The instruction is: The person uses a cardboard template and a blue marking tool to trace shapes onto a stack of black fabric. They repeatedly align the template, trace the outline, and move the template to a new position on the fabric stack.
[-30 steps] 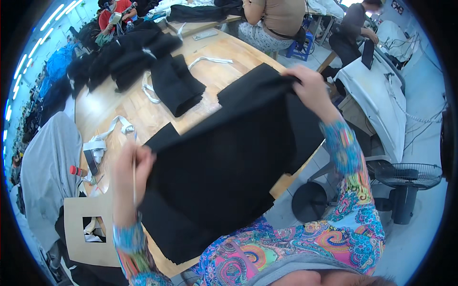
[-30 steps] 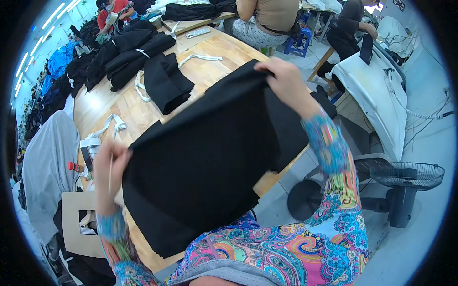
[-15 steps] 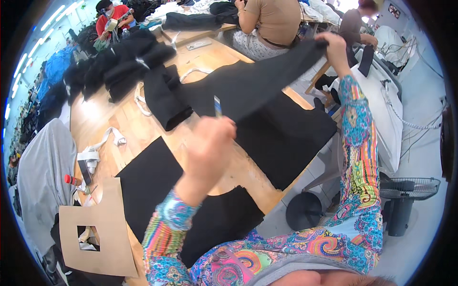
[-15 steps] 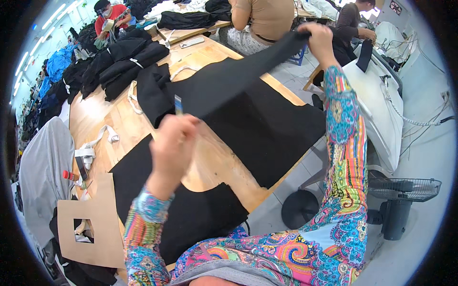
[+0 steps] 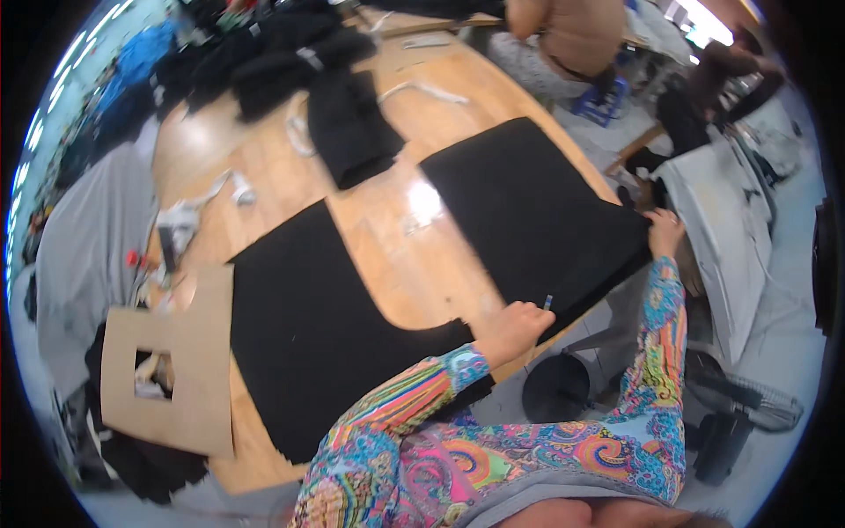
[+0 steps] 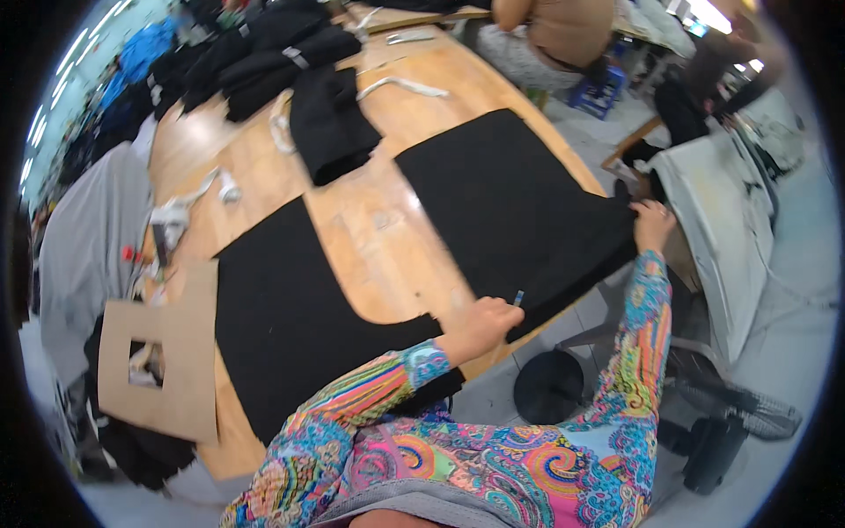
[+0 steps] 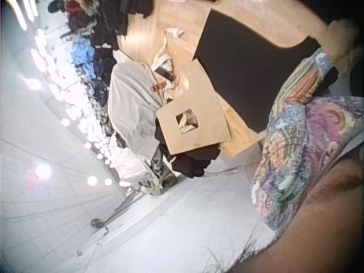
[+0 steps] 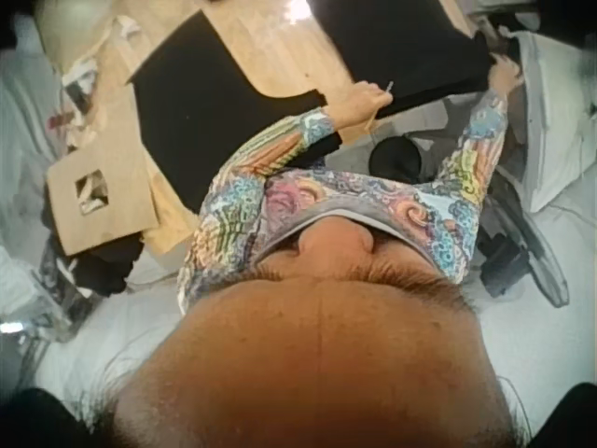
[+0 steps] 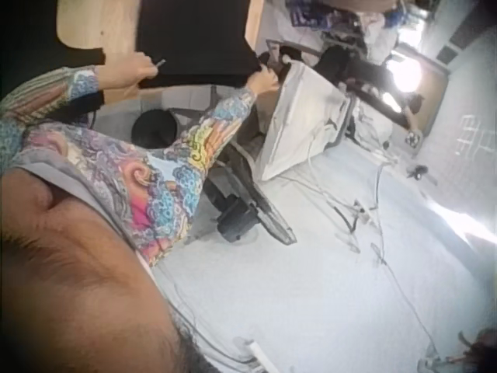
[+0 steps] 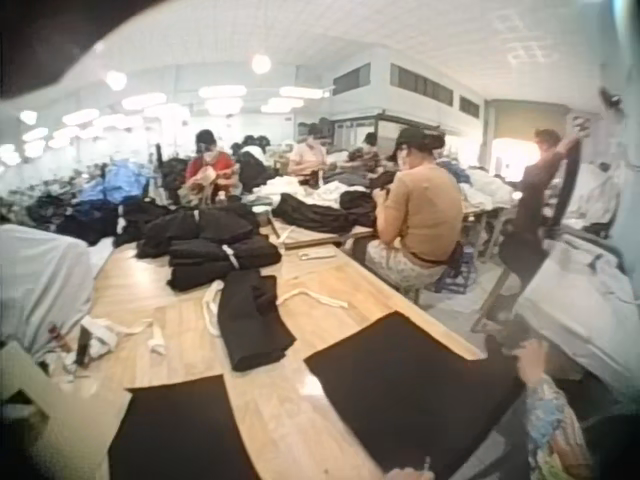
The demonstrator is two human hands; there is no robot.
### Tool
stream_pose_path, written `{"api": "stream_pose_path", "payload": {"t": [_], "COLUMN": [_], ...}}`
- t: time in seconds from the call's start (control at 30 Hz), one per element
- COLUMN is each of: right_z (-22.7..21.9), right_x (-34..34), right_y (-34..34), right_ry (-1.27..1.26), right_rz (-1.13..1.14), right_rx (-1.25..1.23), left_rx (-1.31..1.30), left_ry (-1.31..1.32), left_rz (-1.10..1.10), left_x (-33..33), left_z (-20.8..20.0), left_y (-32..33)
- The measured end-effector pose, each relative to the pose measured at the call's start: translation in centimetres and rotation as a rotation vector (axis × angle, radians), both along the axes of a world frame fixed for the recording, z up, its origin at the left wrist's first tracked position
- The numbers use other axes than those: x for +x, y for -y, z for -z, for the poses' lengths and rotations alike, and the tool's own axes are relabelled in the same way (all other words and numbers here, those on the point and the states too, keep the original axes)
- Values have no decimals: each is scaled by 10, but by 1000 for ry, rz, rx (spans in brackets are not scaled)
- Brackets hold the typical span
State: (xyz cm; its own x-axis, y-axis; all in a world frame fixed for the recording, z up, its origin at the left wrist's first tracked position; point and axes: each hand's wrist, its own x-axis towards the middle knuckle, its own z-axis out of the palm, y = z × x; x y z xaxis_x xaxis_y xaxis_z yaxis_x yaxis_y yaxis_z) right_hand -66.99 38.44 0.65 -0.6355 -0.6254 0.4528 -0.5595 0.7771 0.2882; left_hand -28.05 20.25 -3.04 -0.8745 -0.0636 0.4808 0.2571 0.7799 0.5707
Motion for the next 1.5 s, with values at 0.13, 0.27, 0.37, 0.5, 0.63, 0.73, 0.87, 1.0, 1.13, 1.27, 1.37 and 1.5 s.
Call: {"api": "stream_pose_path", "payload": {"t": [0.13, 0.27, 0.37, 0.5, 0.63, 0.73, 0.87, 1.0, 1.13, 1.27, 1.37, 1.5], "right_z": [8, 10, 0, -17, 2, 16, 36, -9, -13, 3, -5, -22], "right_x": [13, 9, 52, 176, 323, 431, 533, 582, 581, 584, 624, 633], "right_y": [-6, -5, 54, 163, 253, 285, 305, 270, 257, 276, 234, 254], "right_ry": [365, 270, 155, 258, 366, 626, 698, 1067, 1590, 829, 1177, 1040], "right_rz": [458, 417, -19, -690, -1216, -1360, -1328, -1865, -1967, -1556, -2189, -1851], "right_rx": [374, 370, 179, -91, -124, -64, 36, 418, 216, 161, 522, 336], "left_rx": [46, 157, 204, 66, 95, -33, 73, 180, 422, 490, 583, 639], "left_ry": [31, -35, 63, 125, -97, -219, -79, -84, -226, -356, -364, -463], "left_rz": [68, -199, -682, -1297, -1887, -2002, -1873, -1822, -1847, -1703, -1676, -1692], "left_x": [44, 128, 213, 335, 462, 505, 497, 487, 492, 485, 480, 493], "left_z": [-5, -22, -35, -39, -48, -53, -41, -33, -33, -18, -25, -29], "left_y": [3, 50, 83, 109, 116, 105, 88, 72, 62, 70, 73, 66]}}
